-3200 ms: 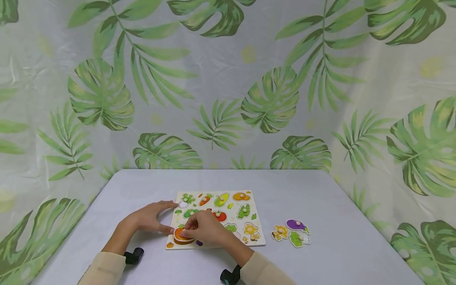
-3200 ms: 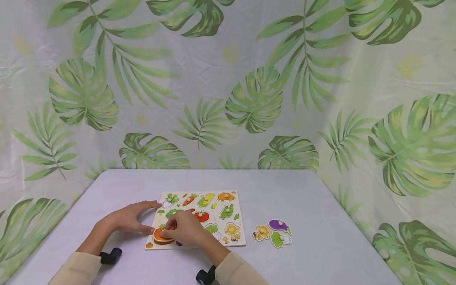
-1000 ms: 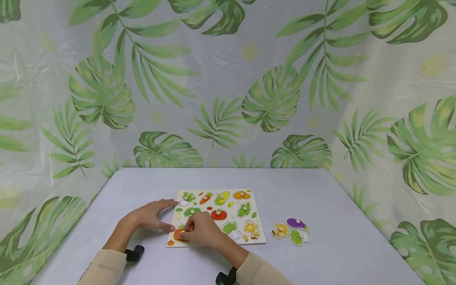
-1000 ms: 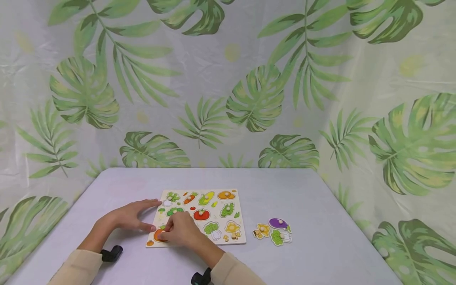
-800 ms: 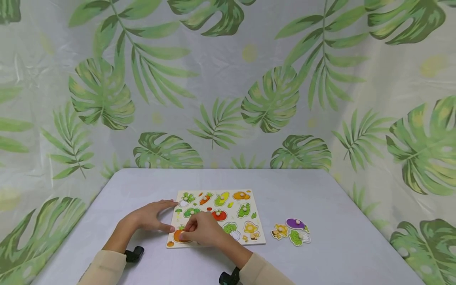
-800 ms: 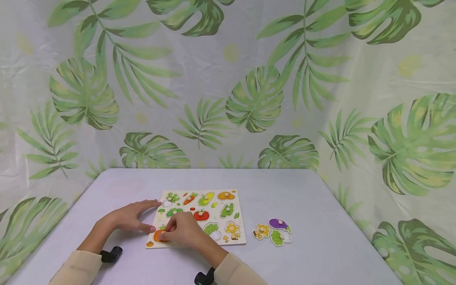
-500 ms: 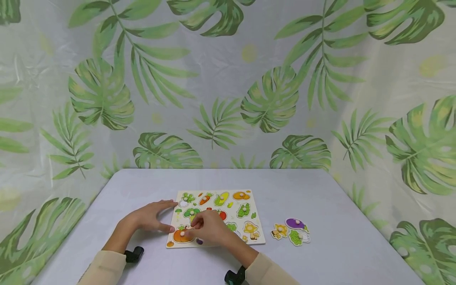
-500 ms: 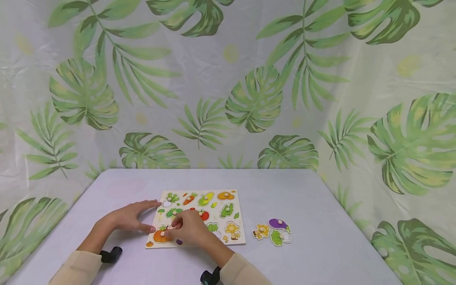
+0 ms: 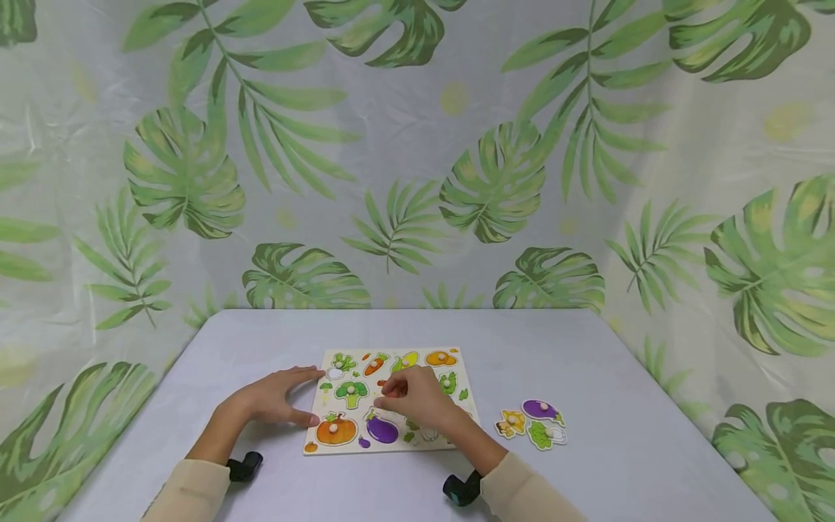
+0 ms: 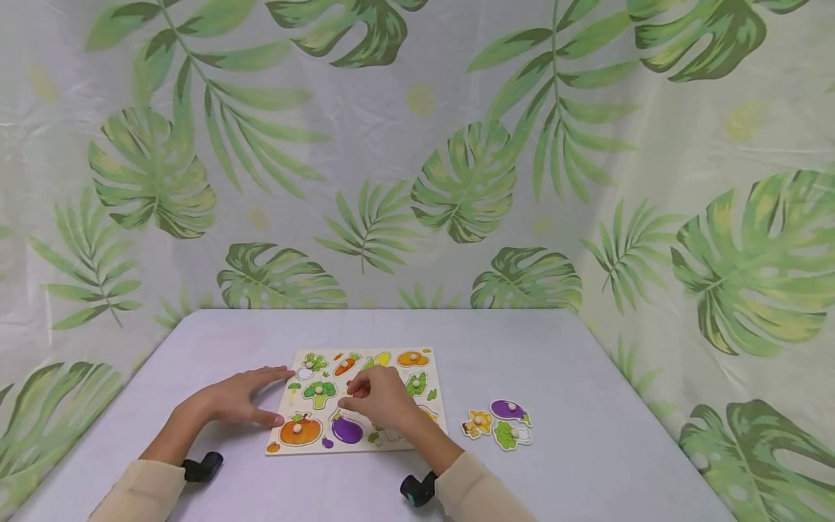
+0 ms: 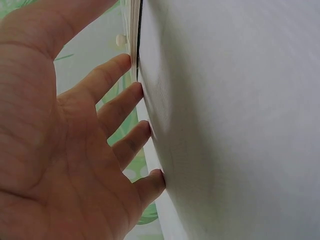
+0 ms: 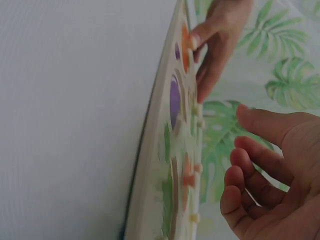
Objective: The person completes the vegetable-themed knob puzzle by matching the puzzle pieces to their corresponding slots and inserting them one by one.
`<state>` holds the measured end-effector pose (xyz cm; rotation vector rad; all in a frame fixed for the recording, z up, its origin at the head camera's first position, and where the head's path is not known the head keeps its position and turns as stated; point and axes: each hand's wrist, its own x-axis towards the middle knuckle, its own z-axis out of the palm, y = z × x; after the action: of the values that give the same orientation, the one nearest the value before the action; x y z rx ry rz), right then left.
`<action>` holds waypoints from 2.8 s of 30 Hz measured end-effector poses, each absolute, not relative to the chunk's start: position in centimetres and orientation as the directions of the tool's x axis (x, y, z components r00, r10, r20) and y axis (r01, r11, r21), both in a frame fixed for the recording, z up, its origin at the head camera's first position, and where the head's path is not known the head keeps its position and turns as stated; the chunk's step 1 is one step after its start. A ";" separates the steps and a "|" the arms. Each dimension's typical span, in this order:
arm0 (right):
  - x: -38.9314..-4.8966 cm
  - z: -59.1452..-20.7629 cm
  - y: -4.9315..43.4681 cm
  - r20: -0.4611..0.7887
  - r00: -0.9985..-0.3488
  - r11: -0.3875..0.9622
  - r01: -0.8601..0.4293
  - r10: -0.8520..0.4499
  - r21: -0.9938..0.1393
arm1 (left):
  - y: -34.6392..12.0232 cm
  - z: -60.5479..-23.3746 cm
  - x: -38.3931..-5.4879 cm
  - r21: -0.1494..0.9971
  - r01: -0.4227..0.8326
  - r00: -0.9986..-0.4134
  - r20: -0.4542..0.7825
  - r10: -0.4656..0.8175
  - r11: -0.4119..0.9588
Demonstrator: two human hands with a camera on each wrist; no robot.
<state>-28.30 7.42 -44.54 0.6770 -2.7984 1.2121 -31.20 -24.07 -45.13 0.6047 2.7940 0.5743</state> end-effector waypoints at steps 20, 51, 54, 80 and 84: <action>-28.3 -43.8 16.5 0.161 -0.973 0.721 -0.229 -0.163 -0.654 | -24.3 -45.2 -31.2 0.434 0.340 -0.885 -0.152 0.440 0.834; -26.0 -44.2 30.3 0.131 -0.991 0.844 -0.045 0.030 -0.535 | -24.2 -45.2 -31.2 0.443 0.351 -0.882 -0.138 0.450 0.825; -26.1 -44.8 30.7 0.139 -0.990 0.854 -0.054 0.022 -0.517 | -24.2 -45.2 -31.2 0.446 0.345 -0.884 -0.143 0.446 0.826; -25.8 -46.5 31.4 0.133 -0.988 0.843 -0.010 0.073 -0.537 | -24.2 -45.3 -31.4 0.452 0.336 -0.884 -0.152 0.442 0.826; -25.8 -46.3 31.3 0.168 -0.983 0.836 -0.029 0.076 -0.547 | -24.2 -45.4 -31.4 0.452 0.335 -0.884 -0.152 0.442 0.827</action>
<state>-25.83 31.31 -46.30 -0.0364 -2.8330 0.8487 -31.37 -24.19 -45.38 0.5974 2.7588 0.6152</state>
